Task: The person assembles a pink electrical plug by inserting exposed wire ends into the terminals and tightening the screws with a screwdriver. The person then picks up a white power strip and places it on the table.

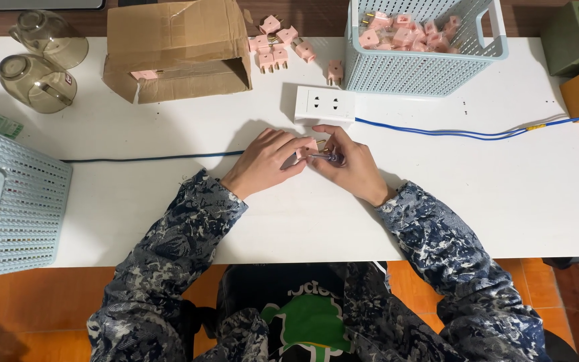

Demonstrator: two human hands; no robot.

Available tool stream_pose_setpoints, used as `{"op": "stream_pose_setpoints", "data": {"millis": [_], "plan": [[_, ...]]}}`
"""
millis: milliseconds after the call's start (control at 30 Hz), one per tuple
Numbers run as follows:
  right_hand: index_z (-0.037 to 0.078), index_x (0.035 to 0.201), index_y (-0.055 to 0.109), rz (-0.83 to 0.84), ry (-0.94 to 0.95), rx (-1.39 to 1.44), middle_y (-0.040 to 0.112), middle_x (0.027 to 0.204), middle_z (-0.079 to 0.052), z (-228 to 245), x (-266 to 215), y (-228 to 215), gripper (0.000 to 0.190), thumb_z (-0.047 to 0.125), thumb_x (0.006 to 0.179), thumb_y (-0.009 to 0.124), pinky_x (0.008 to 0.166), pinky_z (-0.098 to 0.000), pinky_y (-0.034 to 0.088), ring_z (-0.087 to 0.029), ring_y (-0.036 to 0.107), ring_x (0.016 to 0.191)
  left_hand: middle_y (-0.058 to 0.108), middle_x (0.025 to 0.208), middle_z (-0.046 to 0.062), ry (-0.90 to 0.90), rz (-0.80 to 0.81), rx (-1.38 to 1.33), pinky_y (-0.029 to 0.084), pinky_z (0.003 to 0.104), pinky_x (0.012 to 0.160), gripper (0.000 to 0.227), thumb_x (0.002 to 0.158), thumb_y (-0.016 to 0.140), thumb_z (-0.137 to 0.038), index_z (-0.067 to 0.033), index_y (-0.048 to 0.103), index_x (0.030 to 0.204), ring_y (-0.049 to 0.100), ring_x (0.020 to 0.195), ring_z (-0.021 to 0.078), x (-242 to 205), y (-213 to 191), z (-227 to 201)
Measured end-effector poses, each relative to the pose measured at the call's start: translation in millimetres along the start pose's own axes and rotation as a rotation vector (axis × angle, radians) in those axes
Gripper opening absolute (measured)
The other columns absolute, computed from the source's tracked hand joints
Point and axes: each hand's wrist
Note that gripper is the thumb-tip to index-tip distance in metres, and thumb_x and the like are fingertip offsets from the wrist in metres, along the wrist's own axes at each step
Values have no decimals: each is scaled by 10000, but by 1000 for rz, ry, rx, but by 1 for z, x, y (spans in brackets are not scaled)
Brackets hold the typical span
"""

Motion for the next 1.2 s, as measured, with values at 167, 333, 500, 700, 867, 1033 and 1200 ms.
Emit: {"op": "stream_pose_setpoints", "data": {"millis": [167,333,500,700,867,1033,1200], "plan": [[109,1496,698,-32,-12,5,753,818,-104,-14,1,0,552,347,1022,851,690,-374,545,-251,676,679,654,997,16,12,-24,25,587,377,867,246,1071,826,-243,-148,744,1282,721,906,223,8,-7,-6],[120,1465,728,-48,-36,-15,746,792,-74,-20,1,1,481,281,1024,838,675,-341,552,-213,675,673,623,988,-23,26,-39,25,583,365,851,142,1082,804,-252,-191,715,1174,718,891,199,4,-2,2],[133,1440,746,-44,-37,-23,733,779,-60,-27,2,3,451,293,1026,825,665,-346,549,-196,656,668,645,1014,-11,61,-31,40,574,353,859,158,1115,780,-266,-158,734,1221,736,931,193,0,0,4],[149,1461,730,-59,-43,-3,718,775,-68,-24,1,1,467,280,1022,819,666,-372,549,-209,661,678,668,1003,33,64,-7,27,572,374,871,238,1166,729,-308,-98,772,1270,749,956,238,-7,10,9],[126,1447,748,-55,-51,1,730,770,-74,-33,2,4,441,256,1032,820,671,-350,554,-206,663,669,636,1002,5,72,0,57,567,355,895,253,1170,719,-312,-119,761,1327,726,962,198,-9,14,13],[109,1442,747,-54,-64,8,723,770,-78,-35,3,3,429,241,1040,815,674,-350,551,-206,655,669,627,992,-3,82,-12,52,570,359,892,236,1168,720,-305,-116,758,1304,717,932,193,-8,14,12],[91,1429,756,-59,-68,17,713,764,-87,-29,2,3,418,229,1039,818,671,-356,555,-211,663,667,619,982,3,82,-3,72,575,372,894,231,1160,729,-288,-105,755,1299,716,923,203,-7,11,10]]}}
Point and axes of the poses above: each hand's wrist, its own x-axis towards the middle knuckle, its own y-axis out of the palm, z = x × y
